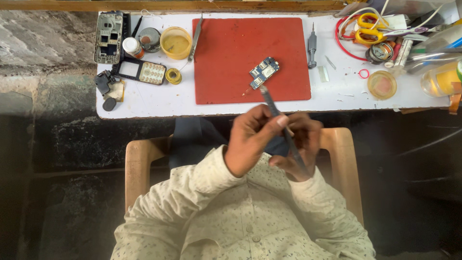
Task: The person solders components on a small circuit board with a soldering iron on a red mat, repositioning and flipping the board between solder points. They then scrub the board with a toothbrush and handle small components while working at the repair bench.
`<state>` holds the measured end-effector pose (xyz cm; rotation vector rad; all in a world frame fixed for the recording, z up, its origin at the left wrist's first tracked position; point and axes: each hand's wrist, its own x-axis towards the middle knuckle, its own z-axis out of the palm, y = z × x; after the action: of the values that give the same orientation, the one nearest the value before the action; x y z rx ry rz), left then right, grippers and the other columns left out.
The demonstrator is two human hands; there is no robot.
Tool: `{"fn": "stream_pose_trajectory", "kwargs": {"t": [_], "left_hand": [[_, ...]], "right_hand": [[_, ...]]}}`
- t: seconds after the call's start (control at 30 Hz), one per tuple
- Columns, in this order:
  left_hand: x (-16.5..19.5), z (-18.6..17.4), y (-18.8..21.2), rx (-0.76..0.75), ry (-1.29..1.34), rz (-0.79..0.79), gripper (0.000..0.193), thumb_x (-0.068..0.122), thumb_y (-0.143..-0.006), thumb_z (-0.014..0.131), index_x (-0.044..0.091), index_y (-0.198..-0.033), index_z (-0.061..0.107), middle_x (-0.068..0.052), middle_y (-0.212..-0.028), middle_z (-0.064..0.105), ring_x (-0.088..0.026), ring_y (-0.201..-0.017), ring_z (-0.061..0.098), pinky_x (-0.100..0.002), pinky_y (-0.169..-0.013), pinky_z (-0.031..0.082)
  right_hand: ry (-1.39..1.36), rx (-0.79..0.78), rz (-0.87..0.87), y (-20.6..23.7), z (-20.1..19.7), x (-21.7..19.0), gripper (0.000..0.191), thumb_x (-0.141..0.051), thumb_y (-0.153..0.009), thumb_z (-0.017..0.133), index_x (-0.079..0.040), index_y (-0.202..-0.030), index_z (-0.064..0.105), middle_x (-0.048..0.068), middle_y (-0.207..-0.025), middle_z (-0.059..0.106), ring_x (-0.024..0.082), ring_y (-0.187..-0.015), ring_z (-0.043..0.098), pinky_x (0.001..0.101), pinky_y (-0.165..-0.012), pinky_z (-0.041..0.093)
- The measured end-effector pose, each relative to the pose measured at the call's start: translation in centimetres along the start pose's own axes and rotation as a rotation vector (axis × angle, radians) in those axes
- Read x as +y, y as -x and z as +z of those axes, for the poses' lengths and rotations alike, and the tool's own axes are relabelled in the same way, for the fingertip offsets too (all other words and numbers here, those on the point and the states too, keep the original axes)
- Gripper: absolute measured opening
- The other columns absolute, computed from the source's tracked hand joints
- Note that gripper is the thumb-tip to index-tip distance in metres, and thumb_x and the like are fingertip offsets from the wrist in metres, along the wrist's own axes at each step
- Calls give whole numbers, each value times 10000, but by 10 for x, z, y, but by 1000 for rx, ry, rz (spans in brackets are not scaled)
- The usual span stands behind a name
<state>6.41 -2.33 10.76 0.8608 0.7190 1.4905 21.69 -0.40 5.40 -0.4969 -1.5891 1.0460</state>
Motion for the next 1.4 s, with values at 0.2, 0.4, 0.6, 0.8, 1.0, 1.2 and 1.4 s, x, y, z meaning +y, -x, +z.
{"fn": "stream_pose_trajectory", "kwargs": {"t": [0.2, 0.4, 0.6, 0.8, 1.0, 1.2, 1.4], "left_hand": [[-14, 10, -4, -82, -64, -90, 214, 216, -1022, 688, 3, -999, 686, -26, -919, 705, -74, -840, 627, -247, -759, 527], [0, -15, -2, -70, -863, 92, 182, 221, -933, 766, 59, -998, 716, -79, -851, 703, -211, -753, 644, -329, -716, 517], [12, -64, -25, 202, -1276, 567, 201, 111, -863, 805, 68, -1012, 678, -73, -1030, 656, -313, -899, 598, -420, -800, 497], [5, -83, -46, 221, -1325, 559, 154, 105, -865, 802, 89, -960, 682, -36, -1000, 648, -280, -858, 581, -405, -787, 484], [-4, -88, -62, 217, -1361, 535, 117, 119, -866, 793, 110, -930, 696, -23, -993, 636, -258, -872, 592, -395, -792, 467], [-7, -92, -69, 226, -1354, 519, 172, 100, -840, 794, 106, -972, 684, -30, -1016, 641, -261, -881, 595, -398, -792, 466], [-4, -96, -66, 188, -1246, 561, 309, -13, -791, 736, 43, -1071, 618, -91, -1061, 629, -307, -960, 612, -416, -860, 493]], "right_hand": [[189, 45, -90, -11, -17, 6, 593, -495, -1027, 687, -90, -1404, 474, 72, -1202, 531, 118, -972, 551, 248, -848, 485], [-137, 186, -83, -35, -29, -11, 591, -548, -1103, 558, -44, -1406, 612, 179, -1120, 691, 255, -1008, 671, 402, -945, 555], [-61, 123, -5, -71, -80, -29, 405, -256, -1087, 683, -9, -1400, 609, 204, -1165, 701, 272, -1048, 697, 391, -946, 545], [-176, 84, 175, -75, -75, 32, 179, -20, -999, 748, 45, -1146, 671, 162, -999, 731, 230, -851, 743, 353, -856, 630], [-101, -10, 241, -86, -60, 75, 195, -30, -977, 715, 55, -1149, 680, 158, -1009, 748, 206, -884, 751, 325, -865, 629], [9, -78, 190, -95, -58, 84, 159, -14, -968, 725, 68, -1101, 695, 159, -991, 739, 187, -890, 750, 288, -826, 623], [-45, -20, 279, -91, -58, 92, 156, -18, -965, 719, 75, -1087, 694, 158, -976, 745, 189, -857, 744, 292, -815, 615]]}}
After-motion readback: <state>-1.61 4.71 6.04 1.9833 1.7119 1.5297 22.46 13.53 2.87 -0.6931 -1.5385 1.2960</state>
